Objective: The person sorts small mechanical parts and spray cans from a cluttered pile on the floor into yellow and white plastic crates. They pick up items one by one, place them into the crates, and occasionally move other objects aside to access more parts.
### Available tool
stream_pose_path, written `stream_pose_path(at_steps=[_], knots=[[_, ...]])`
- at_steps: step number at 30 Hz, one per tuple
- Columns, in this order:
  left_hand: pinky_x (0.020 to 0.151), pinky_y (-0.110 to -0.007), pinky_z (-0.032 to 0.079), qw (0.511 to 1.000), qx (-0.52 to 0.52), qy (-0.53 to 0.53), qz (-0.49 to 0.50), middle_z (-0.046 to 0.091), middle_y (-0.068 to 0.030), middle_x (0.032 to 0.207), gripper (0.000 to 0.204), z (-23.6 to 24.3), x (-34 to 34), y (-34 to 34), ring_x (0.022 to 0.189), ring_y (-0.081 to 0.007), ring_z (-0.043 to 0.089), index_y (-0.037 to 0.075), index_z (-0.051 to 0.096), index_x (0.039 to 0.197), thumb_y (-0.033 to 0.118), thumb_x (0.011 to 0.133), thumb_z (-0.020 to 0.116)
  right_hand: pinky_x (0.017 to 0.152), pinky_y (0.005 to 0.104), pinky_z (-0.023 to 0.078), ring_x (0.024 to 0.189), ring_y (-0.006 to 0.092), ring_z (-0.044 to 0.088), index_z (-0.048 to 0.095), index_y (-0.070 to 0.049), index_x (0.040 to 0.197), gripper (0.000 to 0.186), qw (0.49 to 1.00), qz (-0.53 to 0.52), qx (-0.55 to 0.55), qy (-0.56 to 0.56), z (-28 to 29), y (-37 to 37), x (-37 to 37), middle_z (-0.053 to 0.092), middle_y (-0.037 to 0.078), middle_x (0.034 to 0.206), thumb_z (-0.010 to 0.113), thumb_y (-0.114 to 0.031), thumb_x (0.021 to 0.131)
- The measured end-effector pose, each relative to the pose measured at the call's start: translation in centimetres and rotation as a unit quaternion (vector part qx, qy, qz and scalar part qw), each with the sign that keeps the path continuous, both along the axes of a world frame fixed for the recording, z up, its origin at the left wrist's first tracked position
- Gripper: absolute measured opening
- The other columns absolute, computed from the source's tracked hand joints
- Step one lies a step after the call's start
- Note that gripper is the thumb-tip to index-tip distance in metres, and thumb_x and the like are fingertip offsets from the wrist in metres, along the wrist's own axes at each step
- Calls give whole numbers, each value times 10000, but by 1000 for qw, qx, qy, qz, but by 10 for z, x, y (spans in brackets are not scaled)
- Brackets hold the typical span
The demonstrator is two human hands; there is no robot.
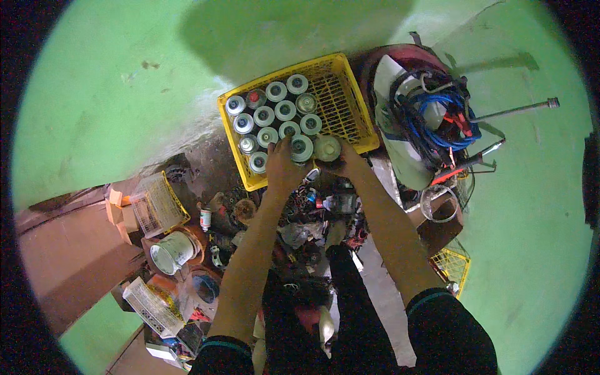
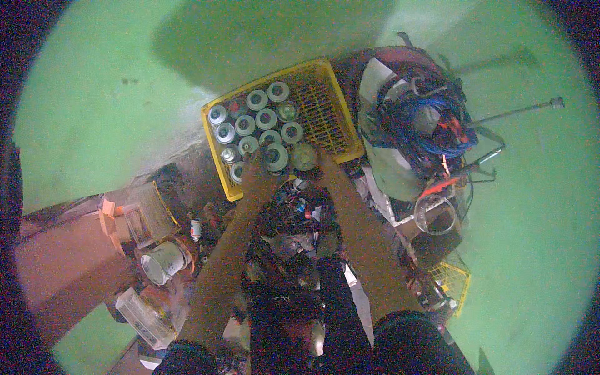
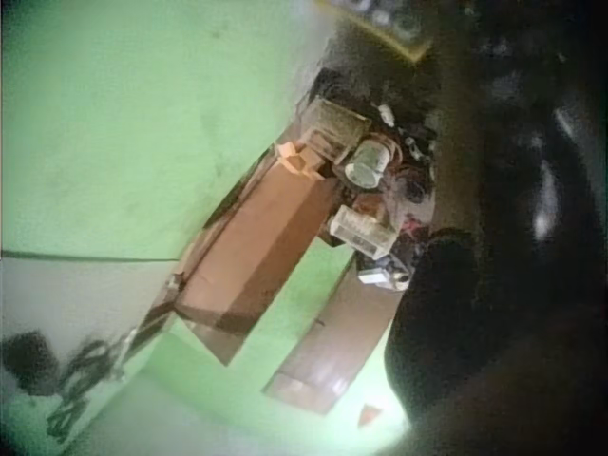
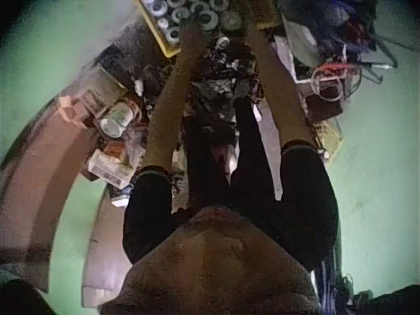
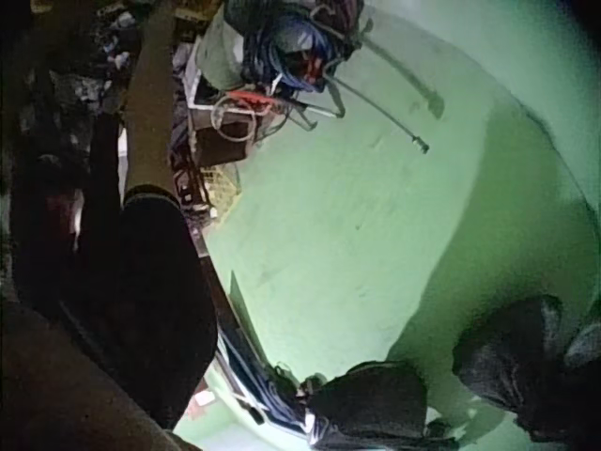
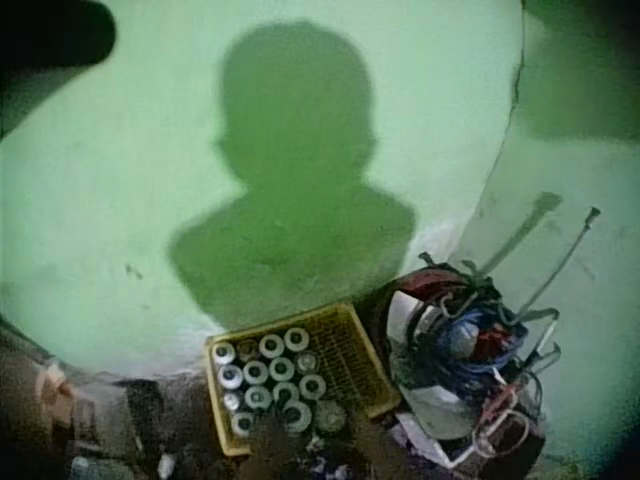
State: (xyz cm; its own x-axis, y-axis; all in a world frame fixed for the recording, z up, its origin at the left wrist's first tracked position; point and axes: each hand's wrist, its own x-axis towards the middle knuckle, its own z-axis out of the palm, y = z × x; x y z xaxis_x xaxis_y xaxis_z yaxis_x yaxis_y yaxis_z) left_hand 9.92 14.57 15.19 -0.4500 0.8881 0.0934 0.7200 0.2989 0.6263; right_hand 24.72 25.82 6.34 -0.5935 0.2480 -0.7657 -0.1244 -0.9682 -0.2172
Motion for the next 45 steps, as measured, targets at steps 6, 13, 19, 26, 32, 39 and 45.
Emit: stream_pose_path(at_steps=[6,13,19,26,32,39,45], knots=[[961,-445,444,990,-122,-60,-46,641,-165,1110,759,13,-27,7,1075,-404,527,56,527,1263,224,584,819,713,411,561,827,236,647,564,-95,1207,481,891,258,271,-257,-19,26,1,643,99,1023,451,-470,929],[945,-432,453,988,-26,-140,-60,647,-168,1090,703,-5,-22,27,1032,-394,562,73,552,1234,197,590,804,746,378,557,831,264,658,545,-56,1227,503,791,307,484,-214,-37,41,38,638,157,1028,514,-431,893],[925,-438,492,981,-76,-132,-117,622,-195,1162,772,1,-30,27,1089,-342,602,13,540,1222,366,616,864,868,425,512,1008,325,630,531,-66,1215,645,505,308,732,-338,30,12,9,645,187,1068,780,-312,674],[887,-443,480,985,-54,-154,-50,637,-223,1084,755,1,-27,20,1010,-397,575,72,554,1254,227,566,825,845,449,513,997,373,619,535,-74,1193,733,588,240,679,-368,55,10,8,641,189,1067,847,-323,578],[895,-445,505,984,-148,-36,-92,580,-204,1199,749,-15,-21,17,1150,-375,533,91,523,1296,204,609,799,803,456,520,941,372,631,536,-55,1180,713,521,299,705,-377,56,7,8,645,187,1008,835,-325,591],[932,-442,506,955,-234,148,-110,490,-195,1309,714,-51,-17,2,1205,-395,476,81,477,1328,174,679,760,789,468,520,902,375,638,538,-36,1177,691,505,313,731,-336,29,-4,-8,625,202,1025,819,-333,619],[905,-435,514,979,-178,80,-55,508,-200,1266,619,-59,-18,-20,1176,-382,494,61,516,1285,192,723,740,776,470,524,871,381,646,549,-22,1176,719,495,330,736,-323,32,-10,-24,649,206,961,839,-345,603]])
